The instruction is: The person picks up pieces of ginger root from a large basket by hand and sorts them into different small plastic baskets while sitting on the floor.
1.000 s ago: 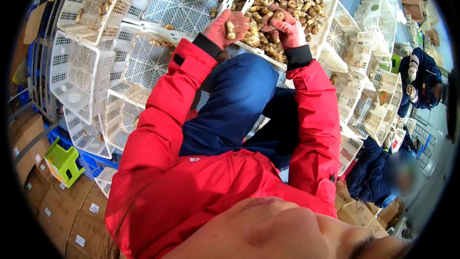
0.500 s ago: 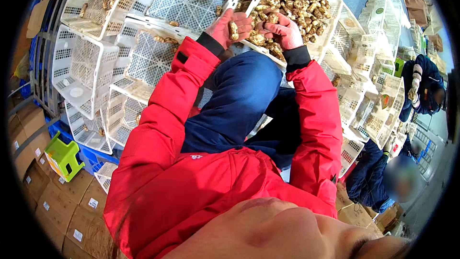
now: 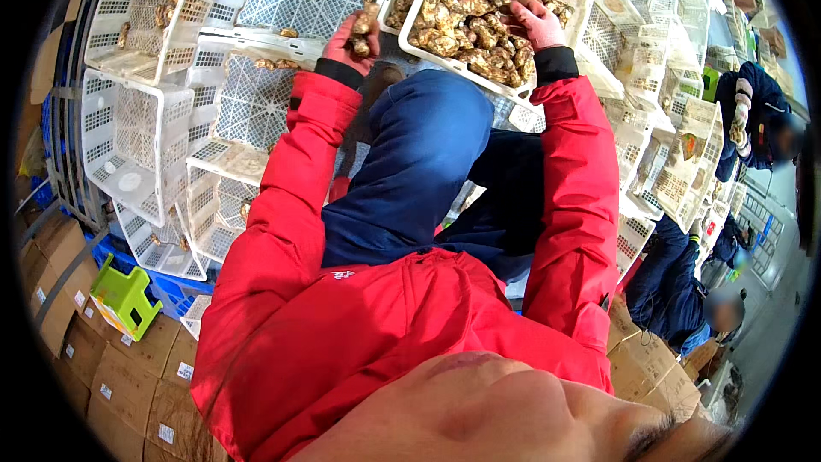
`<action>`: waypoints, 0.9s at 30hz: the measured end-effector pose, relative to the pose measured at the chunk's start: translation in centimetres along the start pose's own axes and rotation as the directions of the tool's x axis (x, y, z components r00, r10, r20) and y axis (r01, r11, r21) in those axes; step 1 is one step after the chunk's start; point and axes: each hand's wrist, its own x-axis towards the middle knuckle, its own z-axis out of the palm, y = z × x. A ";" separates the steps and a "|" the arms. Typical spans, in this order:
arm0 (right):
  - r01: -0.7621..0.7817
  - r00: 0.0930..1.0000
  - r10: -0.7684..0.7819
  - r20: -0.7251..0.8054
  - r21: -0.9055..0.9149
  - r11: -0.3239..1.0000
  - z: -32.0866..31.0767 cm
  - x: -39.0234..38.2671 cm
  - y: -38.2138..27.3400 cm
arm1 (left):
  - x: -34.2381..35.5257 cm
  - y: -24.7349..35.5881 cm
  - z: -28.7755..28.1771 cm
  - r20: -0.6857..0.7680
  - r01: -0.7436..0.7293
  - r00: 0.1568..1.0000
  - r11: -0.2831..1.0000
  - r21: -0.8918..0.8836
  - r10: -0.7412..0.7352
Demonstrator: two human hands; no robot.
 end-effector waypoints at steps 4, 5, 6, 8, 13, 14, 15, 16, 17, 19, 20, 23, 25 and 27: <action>-0.233 0.971 0.097 -0.217 -0.776 0.586 -1.9 1.6 3.2 | 0.6 3.2 -4.8 -0.141 -0.098 0.987 0.979 -0.180 0.073; -0.267 0.963 0.138 -0.231 -0.741 0.617 -4.6 2.2 5.9 | 1.4 2.1 -4.7 -0.312 -0.085 0.949 0.990 -0.114 0.045; -0.291 0.956 0.178 -0.232 -0.706 0.646 -6.9 3.1 8.5 | 1.8 1.4 -4.6 -0.289 -0.017 0.957 0.994 -0.109 -0.015; -0.315 0.946 0.236 -0.220 -0.788 0.529 -5.3 3.7 8.4 | 1.0 1.5 -5.5 -0.270 0.054 0.960 0.994 -0.093 -0.077; -0.160 0.978 -0.078 -0.194 -0.934 0.319 -1.9 2.1 5.4 | -0.1 0.3 -0.8 -0.081 0.143 0.988 0.976 0.166 -0.131; -0.100 0.981 -0.133 -0.143 -0.954 0.283 -1.4 2.0 5.0 | -0.2 0.0 0.6 -0.021 0.158 0.987 0.965 0.210 -0.157; -0.035 0.985 -0.162 -0.059 -0.989 0.144 -0.7 2.1 5.2 | -0.2 -0.2 1.8 0.018 0.150 0.987 0.951 0.271 -0.161; -0.014 0.992 -0.123 -0.030 -0.991 0.131 -0.1 2.0 5.4 | -0.3 -0.4 2.9 0.056 0.139 0.985 0.934 0.330 -0.166; 0.013 0.982 -0.187 0.003 -0.999 0.049 0.3 2.0 5.6 | -0.3 -0.7 3.9 0.054 0.125 0.986 0.916 0.381 -0.156; 0.054 0.957 -0.281 0.072 -0.996 -0.072 0.5 2.3 5.6 | -0.2 -0.9 5.5 0.039 0.146 0.983 0.898 0.416 -0.178; 0.060 0.957 -0.276 0.090 -0.992 -0.114 0.7 2.4 5.5 | -0.1 -1.0 6.0 0.031 0.155 0.982 0.888 0.432 -0.186; 0.043 0.950 -0.288 0.120 -0.964 -0.261 1.3 2.8 5.6 | 0.0 -1.5 6.6 0.038 0.135 0.985 0.882 0.452 -0.170; 0.064 0.944 -0.294 0.150 -0.957 -0.282 1.2 2.9 5.8 | 0.4 -1.9 7.1 0.009 0.143 0.986 0.869 0.473 -0.167; 0.084 0.952 -0.269 0.144 -0.972 -0.219 0.6 3.0 6.0 | 0.6 -2.2 7.7 0.021 0.146 0.983 0.858 0.492 -0.180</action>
